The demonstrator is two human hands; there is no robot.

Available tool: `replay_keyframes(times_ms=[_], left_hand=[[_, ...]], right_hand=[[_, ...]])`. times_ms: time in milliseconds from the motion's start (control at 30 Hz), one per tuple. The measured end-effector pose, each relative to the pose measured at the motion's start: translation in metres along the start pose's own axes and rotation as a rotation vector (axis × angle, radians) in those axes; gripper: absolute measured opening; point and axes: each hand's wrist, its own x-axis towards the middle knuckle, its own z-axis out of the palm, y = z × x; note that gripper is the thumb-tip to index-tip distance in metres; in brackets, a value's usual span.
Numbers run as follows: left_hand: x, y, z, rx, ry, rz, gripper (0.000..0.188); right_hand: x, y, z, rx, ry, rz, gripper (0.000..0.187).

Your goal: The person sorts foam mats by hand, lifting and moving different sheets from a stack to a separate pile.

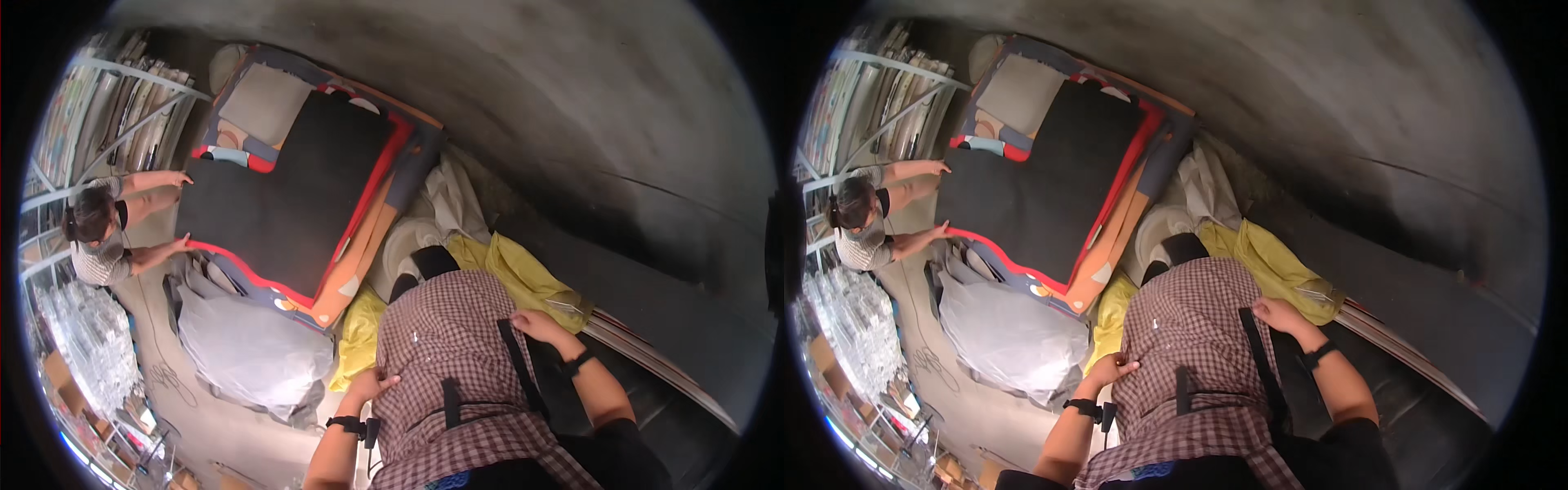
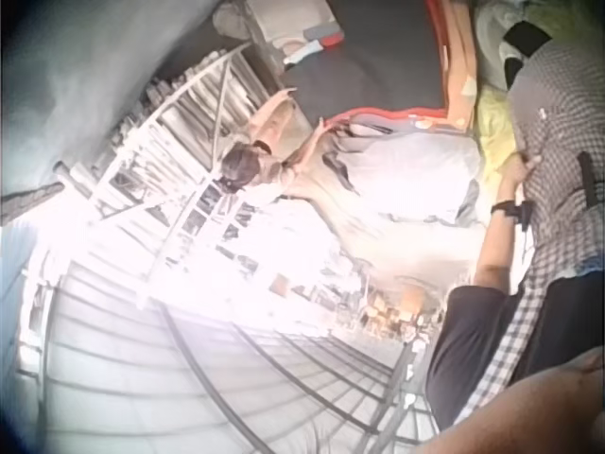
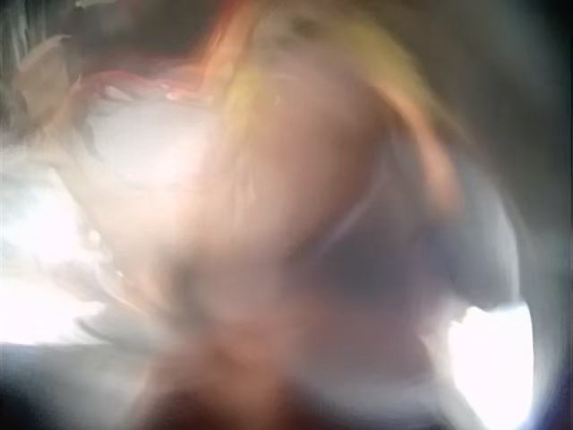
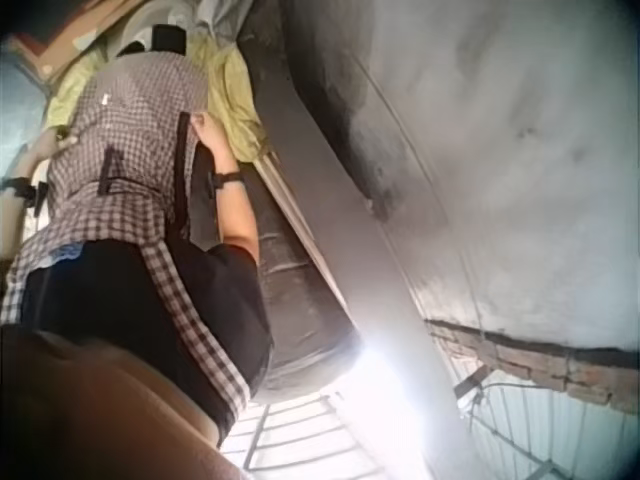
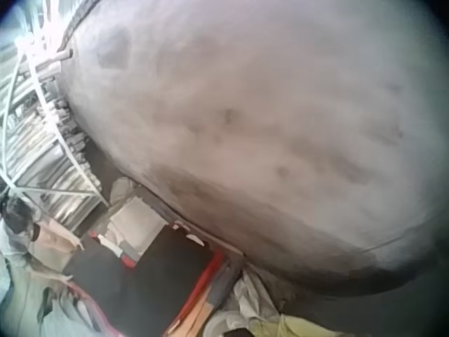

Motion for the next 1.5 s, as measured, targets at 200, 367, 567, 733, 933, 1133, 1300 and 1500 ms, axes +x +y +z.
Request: replay_keyframes(times_ms=[200, 367, 567, 733, 933, 1133, 1300, 1500], left_hand=[[-0.014, 0.034, 0.007, -0.051, 0.158, 0.152, 0.043], [-0.036, 0.048, -0.021, -0.485, -0.228, 0.242, 0.035], [-0.039, 0.050, -0.027, 0.129, -0.104, 0.198, 0.038], [0.001, 0.024, -0.009, -0.035, 0.205, 0.260, 0.033], [0.041, 0.009, -0.035, -0.441, 0.488, 0.282, 0.017], [0.129, -0.087, -0.098, -0.500, 0.576, 0.150, 0.017], [0.218, -0.233, -0.124, -0.777, 0.822, 0.026, 0.019], [0.251, -0.204, -0.147, -1.562, 0.626, -0.087, 0.026]], right_hand=[[0.070, -0.045, -0.023, -0.109, -0.162, -0.014, 0.046], [0.084, -0.049, -0.045, -0.409, -0.280, -0.071, 0.035], [0.078, -0.042, -0.065, -0.292, -0.303, -0.185, 0.021], [0.065, -0.095, -0.105, -0.131, -0.647, -0.074, 0.021], [0.092, -0.091, -0.109, -0.352, -0.560, -0.079, 0.023], [0.234, -0.112, -0.107, -0.272, -0.118, -0.240, 0.017], [0.393, -0.129, -0.078, -0.130, -0.096, -0.350, 0.016], [0.495, -0.128, -0.080, 0.052, -0.160, -0.170, 0.022]])
